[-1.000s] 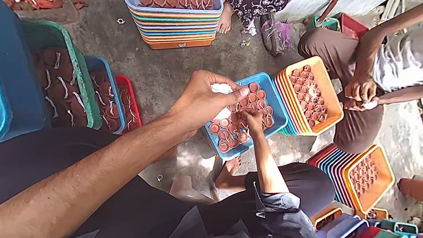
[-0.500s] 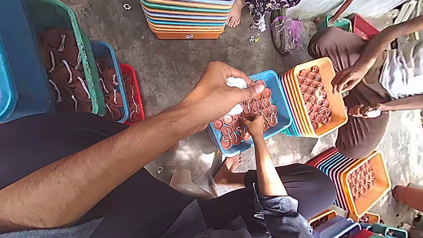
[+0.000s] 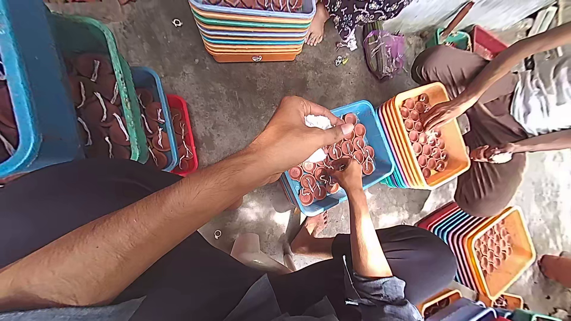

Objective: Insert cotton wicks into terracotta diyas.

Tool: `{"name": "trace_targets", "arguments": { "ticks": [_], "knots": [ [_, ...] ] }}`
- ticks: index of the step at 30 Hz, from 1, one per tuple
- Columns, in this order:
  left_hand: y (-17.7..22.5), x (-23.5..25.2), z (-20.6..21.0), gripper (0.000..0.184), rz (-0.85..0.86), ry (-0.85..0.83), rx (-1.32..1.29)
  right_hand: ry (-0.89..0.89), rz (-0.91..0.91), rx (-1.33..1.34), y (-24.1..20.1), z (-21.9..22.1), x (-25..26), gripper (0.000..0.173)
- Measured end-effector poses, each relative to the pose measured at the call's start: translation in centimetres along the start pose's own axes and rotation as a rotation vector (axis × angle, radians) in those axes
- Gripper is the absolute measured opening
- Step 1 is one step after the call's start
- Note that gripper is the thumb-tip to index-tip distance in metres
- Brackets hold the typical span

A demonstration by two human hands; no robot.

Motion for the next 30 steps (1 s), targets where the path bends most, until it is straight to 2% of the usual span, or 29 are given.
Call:
{"name": "trace_targets", "arguments": {
  "ticks": [2, 4, 6, 8, 11, 16, 19, 23, 30],
  "knots": [
    [0.0, 0.8, -0.1, 0.013, 0.017, -0.044, -0.043, 0.031, -0.046, 0.002, -0.9, -2.0, -0.3, 0.031],
    [0.0, 0.9, 0.1, 0.014, 0.054, -0.082, -0.057, 0.120, -0.146, 0.166, -2.8, -4.6, -0.8, 0.023],
    [0.2, 0.8, 0.4, 0.014, 0.100, -0.132, -0.060, 0.221, -0.254, 0.594, -5.6, -7.0, -1.7, 0.016],
    [0.4, 0.5, 0.8, 0.013, 0.138, -0.207, -0.053, 0.237, -0.337, 1.059, -8.9, -9.3, -3.2, 0.016],
    [0.5, 0.5, 1.3, 0.012, 0.157, -0.281, -0.063, 0.205, -0.481, 1.357, -12.7, -11.5, -5.4, 0.023],
    [0.3, 0.3, 1.9, 0.011, 0.163, -0.328, -0.073, 0.164, -0.563, 1.463, -14.9, -11.9, -7.5, 0.021],
    [0.1, 0.3, 2.1, 0.011, 0.151, -0.348, -0.074, 0.219, -0.542, 1.490, -14.8, -11.8, -7.9, 0.011],
    [0.0, 0.3, 2.4, 0.011, 0.158, -0.361, -0.104, 0.263, -0.572, 1.473, -14.5, -12.1, -8.2, 0.008],
    [0.2, 0.6, 1.9, 0.010, 0.183, -0.319, -0.148, 0.487, -0.803, 1.169, -14.7, -14.0, -9.0, 0.012]
  ]
}}
Point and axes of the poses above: each hand's wrist, its own x-axis towards the middle knuckle, its own z-axis out of the palm, y = z × x, the point moved 4 cm from there along x, towards the middle knuckle, and after that the axes turned 10 degrees about -z, right-handed, at the moved point
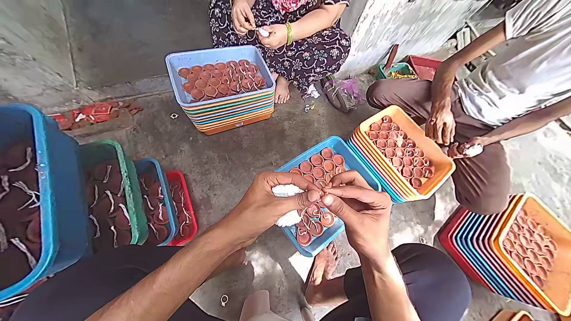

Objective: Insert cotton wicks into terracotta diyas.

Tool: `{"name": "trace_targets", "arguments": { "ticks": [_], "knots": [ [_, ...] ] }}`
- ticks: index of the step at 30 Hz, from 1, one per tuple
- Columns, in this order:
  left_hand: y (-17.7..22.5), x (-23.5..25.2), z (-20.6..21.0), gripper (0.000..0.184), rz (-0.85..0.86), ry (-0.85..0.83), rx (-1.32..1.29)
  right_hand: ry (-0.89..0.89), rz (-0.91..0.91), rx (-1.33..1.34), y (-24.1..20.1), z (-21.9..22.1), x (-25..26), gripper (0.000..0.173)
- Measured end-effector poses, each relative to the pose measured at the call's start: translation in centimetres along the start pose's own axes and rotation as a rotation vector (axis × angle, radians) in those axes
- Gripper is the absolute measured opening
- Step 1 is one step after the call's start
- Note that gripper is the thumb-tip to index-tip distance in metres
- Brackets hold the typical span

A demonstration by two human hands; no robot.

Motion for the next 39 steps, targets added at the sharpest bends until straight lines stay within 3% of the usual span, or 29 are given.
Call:
{"name": "trace_targets", "arguments": {
  "ticks": [7, 10, 22, 26, 30, 35, 37, 39],
  "knots": [
    [0.2, -0.3, -0.2, 0.009, 0.005, 0.016, 0.000, -0.063, -0.234, -0.323, -1.3, 0.3, 0.1, 0.012],
    [0.2, -0.3, -0.4, 0.009, -0.025, 0.025, 0.017, -0.062, -0.255, -0.379, -1.5, 0.6, 0.0, 0.012],
    [0.4, -0.9, -0.3, 0.006, -0.268, -0.145, 0.034, -0.171, -0.011, 0.016, -0.9, 1.2, -0.3, 0.011],
    [0.0, -0.6, 0.1, 0.013, -0.255, -0.115, -0.077, -0.127, 0.003, 0.095, -0.6, 0.7, 0.0, 0.008],
    [0.1, -0.3, 0.1, 0.047, -0.220, -0.091, -0.120, -0.015, 0.080, 0.177, -0.4, -0.2, 0.3, 0.009],
    [0.2, -0.2, -0.2, 0.047, -0.149, 0.049, -0.068, -0.021, 0.203, 0.499, -0.2, -0.2, 0.1, 0.011],
    [0.3, -0.1, -0.4, 0.044, -0.114, 0.092, -0.052, -0.081, 0.203, 0.445, -0.1, 0.0, 0.0, 0.010],
    [0.3, 0.0, -0.5, 0.040, -0.077, 0.135, -0.057, -0.109, 0.152, 0.224, 0.1, 0.4, -0.1, 0.008]
  ]
}}
Point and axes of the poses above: each hand's wrist, its own x-axis towards the middle knuckle, its own z-axis out of the palm, y = z × x, the point moved 4 cm from there along x, towards the middle knuckle, and after that the axes turned 10 degrees about -z, right-handed, at the moved point
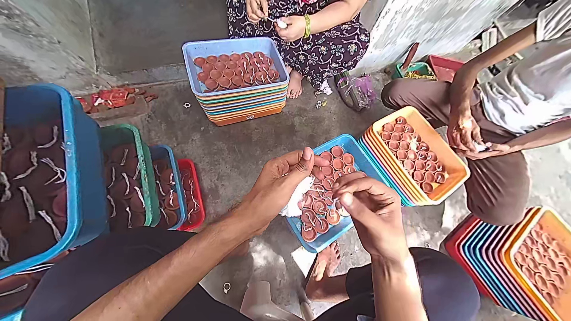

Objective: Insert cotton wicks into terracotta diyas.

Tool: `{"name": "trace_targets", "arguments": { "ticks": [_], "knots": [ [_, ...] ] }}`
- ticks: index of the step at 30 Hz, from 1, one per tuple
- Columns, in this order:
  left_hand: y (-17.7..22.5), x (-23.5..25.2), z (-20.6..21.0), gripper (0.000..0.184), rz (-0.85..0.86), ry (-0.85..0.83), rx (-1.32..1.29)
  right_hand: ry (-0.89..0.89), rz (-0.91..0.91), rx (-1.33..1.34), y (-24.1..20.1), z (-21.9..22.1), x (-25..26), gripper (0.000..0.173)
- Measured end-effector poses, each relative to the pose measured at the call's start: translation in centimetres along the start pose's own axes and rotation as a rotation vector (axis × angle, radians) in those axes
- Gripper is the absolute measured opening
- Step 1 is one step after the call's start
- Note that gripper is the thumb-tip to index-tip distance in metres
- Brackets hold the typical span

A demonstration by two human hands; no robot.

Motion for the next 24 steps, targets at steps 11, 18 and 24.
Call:
{"name": "trace_targets", "arguments": {
  "ticks": [11, 18, 24],
  "knots": [
    [0.4, -0.2, -0.2, 0.024, 0.095, 0.028, -0.022, 0.173, 0.033, -0.025, 2.1, 1.8, -0.6, 0.011],
    [0.8, -0.5, -0.3, 0.019, 0.155, 0.058, -0.017, 0.275, 0.213, 0.177, 3.3, 2.5, -1.2, 0.010],
    [1.0, -0.5, -0.3, 0.020, 0.185, 0.085, -0.004, 0.278, 0.219, 0.247, 3.4, 2.9, -1.3, 0.010]
  ]
}}
Point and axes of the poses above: each hand's wrist, its own x-axis towards the middle knuckle, its own z-axis out of the palm, y = z × x, the point moved 4 cm from there along x, towards the middle knuckle, and after that the axes turned 10 degrees about -z, right-handed, at the moved point
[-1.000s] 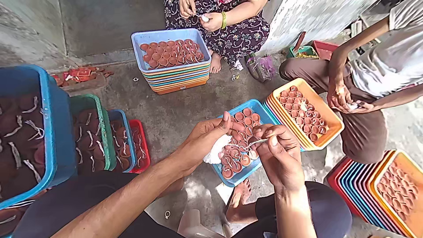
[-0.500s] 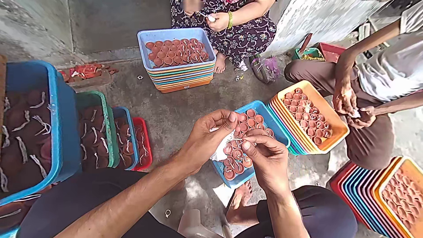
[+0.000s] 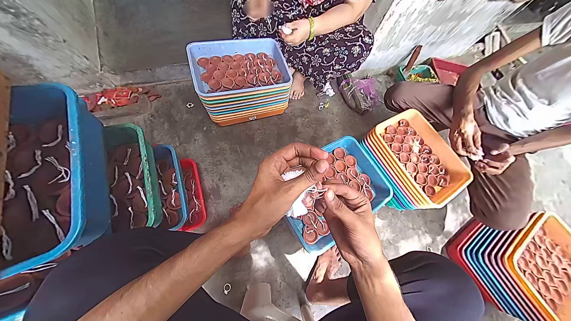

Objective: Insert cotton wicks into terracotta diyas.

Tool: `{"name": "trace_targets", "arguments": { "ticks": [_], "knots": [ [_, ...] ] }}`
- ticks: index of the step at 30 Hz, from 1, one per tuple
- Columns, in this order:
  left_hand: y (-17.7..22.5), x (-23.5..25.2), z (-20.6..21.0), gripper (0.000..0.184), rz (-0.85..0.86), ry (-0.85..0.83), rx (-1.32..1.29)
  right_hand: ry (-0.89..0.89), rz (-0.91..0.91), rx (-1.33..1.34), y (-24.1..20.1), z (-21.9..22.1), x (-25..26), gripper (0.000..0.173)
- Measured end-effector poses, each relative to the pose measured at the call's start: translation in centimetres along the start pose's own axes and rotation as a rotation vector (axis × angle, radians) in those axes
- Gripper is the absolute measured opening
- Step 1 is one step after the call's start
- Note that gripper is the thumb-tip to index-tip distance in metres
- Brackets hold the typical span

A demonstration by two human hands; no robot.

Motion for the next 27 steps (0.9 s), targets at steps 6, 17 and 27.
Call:
{"name": "trace_targets", "arguments": {
  "ticks": [6, 17, 27],
  "knots": [
    [-0.1, 0.0, 0.1, 0.020, 0.018, 0.030, 0.027, 0.000, -0.138, -0.095, -0.2, 0.3, -0.2, 0.010],
    [-0.2, -0.3, 0.5, 0.022, 0.200, 0.066, 0.206, -0.018, -0.440, -0.418, -1.1, 1.2, -0.5, 0.011],
    [-0.7, -0.7, 0.7, 0.019, 0.284, 0.148, 0.322, 0.066, -0.586, -0.670, -0.7, 2.2, -1.3, 0.010]
  ]
}}
Point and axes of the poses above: each hand's wrist, its own x-axis towards the middle knuckle, its own z-axis out of the palm, y = z × x, the point moved 4 cm from there along x, towards the middle knuckle, and after that the axes turned 10 degrees about -z, right-handed, at the moved point
